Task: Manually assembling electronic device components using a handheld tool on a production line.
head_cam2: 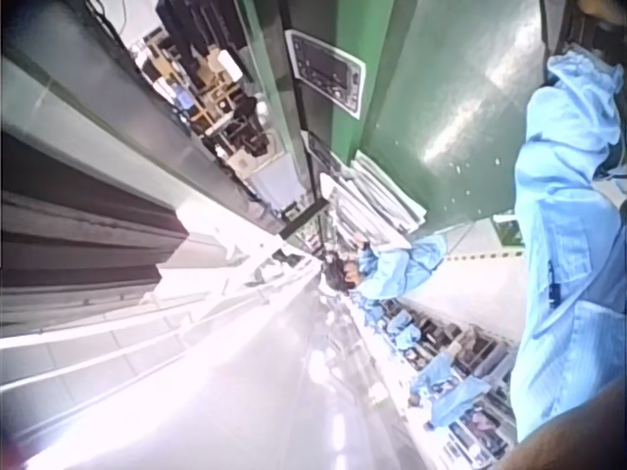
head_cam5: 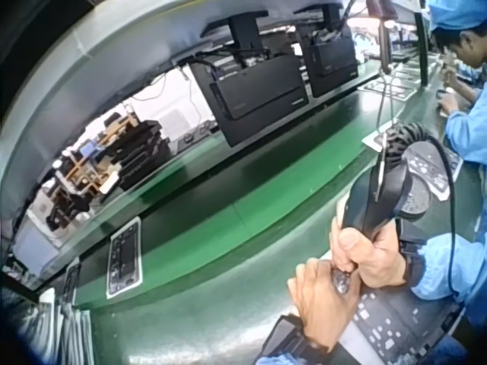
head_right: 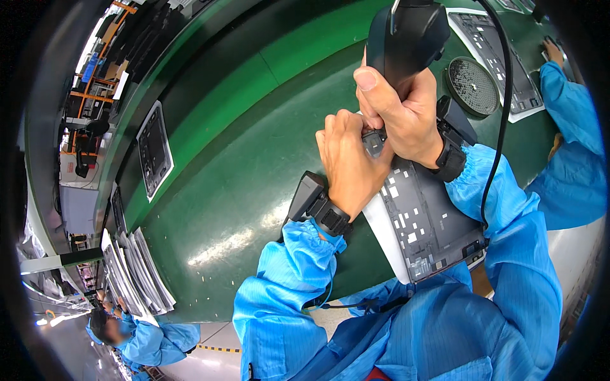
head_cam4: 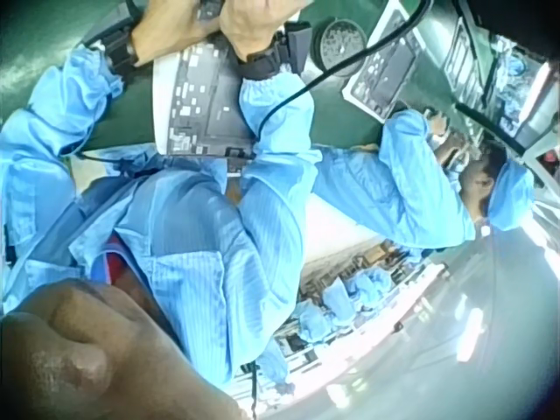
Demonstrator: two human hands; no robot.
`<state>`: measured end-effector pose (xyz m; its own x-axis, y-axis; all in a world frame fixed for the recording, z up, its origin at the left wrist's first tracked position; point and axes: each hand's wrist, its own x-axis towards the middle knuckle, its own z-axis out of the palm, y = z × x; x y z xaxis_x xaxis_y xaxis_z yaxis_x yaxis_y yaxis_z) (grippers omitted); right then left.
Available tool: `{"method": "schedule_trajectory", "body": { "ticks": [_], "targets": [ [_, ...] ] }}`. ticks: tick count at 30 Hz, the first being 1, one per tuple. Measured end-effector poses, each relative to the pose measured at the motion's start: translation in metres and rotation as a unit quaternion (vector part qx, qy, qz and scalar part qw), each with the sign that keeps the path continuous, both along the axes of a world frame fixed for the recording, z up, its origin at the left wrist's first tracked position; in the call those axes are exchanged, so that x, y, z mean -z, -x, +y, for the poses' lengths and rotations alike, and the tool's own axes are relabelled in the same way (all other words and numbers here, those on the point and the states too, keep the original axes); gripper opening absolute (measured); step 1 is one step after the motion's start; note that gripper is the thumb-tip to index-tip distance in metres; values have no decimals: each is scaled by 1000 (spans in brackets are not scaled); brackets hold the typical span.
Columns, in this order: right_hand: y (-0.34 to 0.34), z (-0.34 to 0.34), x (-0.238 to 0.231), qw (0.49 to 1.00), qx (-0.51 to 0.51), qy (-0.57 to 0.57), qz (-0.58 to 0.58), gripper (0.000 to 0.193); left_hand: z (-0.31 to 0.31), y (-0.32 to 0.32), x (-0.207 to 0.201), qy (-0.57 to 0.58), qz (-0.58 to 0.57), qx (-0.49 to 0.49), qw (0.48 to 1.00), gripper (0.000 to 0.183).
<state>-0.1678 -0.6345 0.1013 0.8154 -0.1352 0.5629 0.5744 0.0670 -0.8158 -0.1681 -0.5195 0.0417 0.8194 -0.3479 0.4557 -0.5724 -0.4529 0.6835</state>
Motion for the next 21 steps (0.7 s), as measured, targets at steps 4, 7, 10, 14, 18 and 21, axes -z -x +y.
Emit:
{"method": "schedule_trajectory", "body": {
  "ticks": [4, 7, 10, 14, 18, 21],
  "targets": [
    [1, 4, -3, 999, 15, -51, 7, 24, 0, -1, 1, 4, -11, -3, 1000, 31],
    [2, -2, -1, 1000, 7, -14, 9, 26, -2, -1, 2, 7, -26, -5, 1000, 32],
    [0, -3, 1, 1000, 2, 14, 2, 32, 0, 0, 0, 7, -24, -5, 1000, 32],
    [0, -3, 1, 1000, 9, 9, 3, 32, -1, -1, 0, 6, -21, -3, 1000, 33],
    [-1, -3, 3, 1000, 4, 17, -5, 33, 0, 0, -1, -3, -2, 5, 1000, 32],
    [0, 0, 0, 998, 12, -55, 11, 22, 0, 0, -2, -6, 1, 7, 1000, 32]
  ]
}}
